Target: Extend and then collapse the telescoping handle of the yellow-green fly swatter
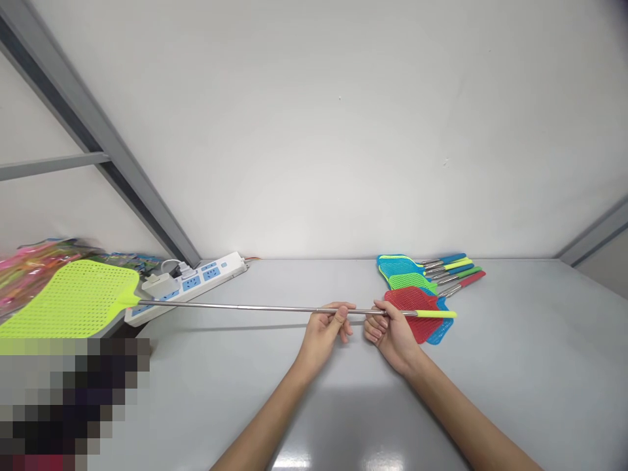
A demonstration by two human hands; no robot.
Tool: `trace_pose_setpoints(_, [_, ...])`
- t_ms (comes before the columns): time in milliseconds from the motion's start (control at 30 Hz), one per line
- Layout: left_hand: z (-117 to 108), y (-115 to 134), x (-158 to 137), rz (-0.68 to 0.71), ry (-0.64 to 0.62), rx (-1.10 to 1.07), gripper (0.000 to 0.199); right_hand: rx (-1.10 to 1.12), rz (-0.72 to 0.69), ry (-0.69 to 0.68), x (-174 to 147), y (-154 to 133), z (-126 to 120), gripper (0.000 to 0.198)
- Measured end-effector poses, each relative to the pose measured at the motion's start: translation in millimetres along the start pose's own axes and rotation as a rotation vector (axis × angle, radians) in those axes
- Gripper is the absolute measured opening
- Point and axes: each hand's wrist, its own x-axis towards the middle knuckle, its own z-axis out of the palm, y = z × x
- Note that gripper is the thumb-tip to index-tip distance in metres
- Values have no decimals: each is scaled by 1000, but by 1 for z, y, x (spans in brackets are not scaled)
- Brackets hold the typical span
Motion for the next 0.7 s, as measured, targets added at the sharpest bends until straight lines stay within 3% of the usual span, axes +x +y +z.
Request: trace_pose_setpoints(700, [-4, 6, 1, -23, 48, 13, 39, -98, -10, -14, -4, 3, 3, 38])
